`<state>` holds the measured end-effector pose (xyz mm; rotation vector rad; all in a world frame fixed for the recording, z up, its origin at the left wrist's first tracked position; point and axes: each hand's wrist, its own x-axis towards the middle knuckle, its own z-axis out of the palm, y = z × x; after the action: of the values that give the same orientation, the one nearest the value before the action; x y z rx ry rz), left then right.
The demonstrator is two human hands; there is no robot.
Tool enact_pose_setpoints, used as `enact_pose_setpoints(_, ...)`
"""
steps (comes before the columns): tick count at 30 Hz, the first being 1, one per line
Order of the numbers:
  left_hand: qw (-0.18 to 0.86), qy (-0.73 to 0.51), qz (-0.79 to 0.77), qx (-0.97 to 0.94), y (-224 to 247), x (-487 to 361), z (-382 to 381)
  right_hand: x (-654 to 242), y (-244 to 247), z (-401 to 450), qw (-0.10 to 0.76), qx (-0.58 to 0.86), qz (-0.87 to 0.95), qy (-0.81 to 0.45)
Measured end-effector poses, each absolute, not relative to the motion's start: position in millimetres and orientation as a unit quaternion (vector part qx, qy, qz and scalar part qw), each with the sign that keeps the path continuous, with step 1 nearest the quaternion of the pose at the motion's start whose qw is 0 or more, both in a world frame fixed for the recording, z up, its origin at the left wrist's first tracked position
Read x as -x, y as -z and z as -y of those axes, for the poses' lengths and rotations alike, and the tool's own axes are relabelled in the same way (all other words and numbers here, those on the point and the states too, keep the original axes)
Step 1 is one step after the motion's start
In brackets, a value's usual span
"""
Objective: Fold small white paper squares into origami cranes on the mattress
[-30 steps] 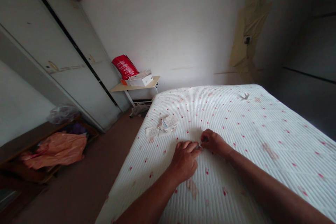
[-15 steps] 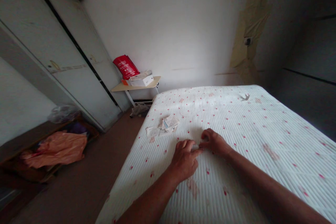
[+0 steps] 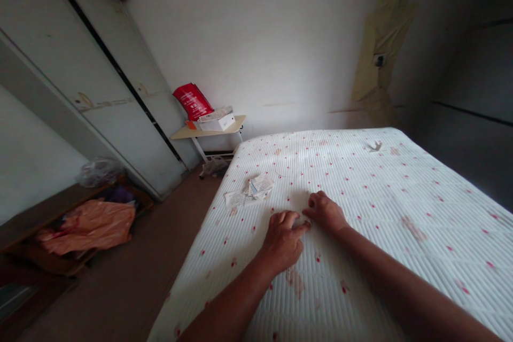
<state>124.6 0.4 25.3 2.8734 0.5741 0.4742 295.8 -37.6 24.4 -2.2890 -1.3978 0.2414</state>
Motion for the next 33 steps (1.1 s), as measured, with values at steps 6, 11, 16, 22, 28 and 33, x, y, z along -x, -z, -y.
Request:
enact_pose_setpoints(6,0.093,-0.165,-0.194,-0.962,-26,-124,-1,-315,-24,29,0.304,0.818,0.474,-0.114)
enact_pose_setpoints(11,0.105,-0.168,-0.193,-0.961,-26,-124,-1,-334,-22,33,0.329,0.709,0.602,-0.162)
enact_pose_setpoints(16,0.112,-0.179,-0.191,-0.959,-24,-124,-1,-332,-17,27,0.287,0.704,0.638,-0.125)
enact_pose_setpoints(22,0.121,-0.211,-0.201,-0.949,-18,-132,-6,-333,-16,28,0.312,0.66,0.668,-0.141)
enact_pose_setpoints(28,0.127,-0.242,-0.207,-0.939,-21,-138,-13,-331,-26,41,0.264,0.589,0.752,-0.138)
enact_pose_setpoints(33,0.135,-0.243,-0.23,-0.933,-26,-140,-11,-329,-37,49,0.243,0.614,0.733,-0.162)
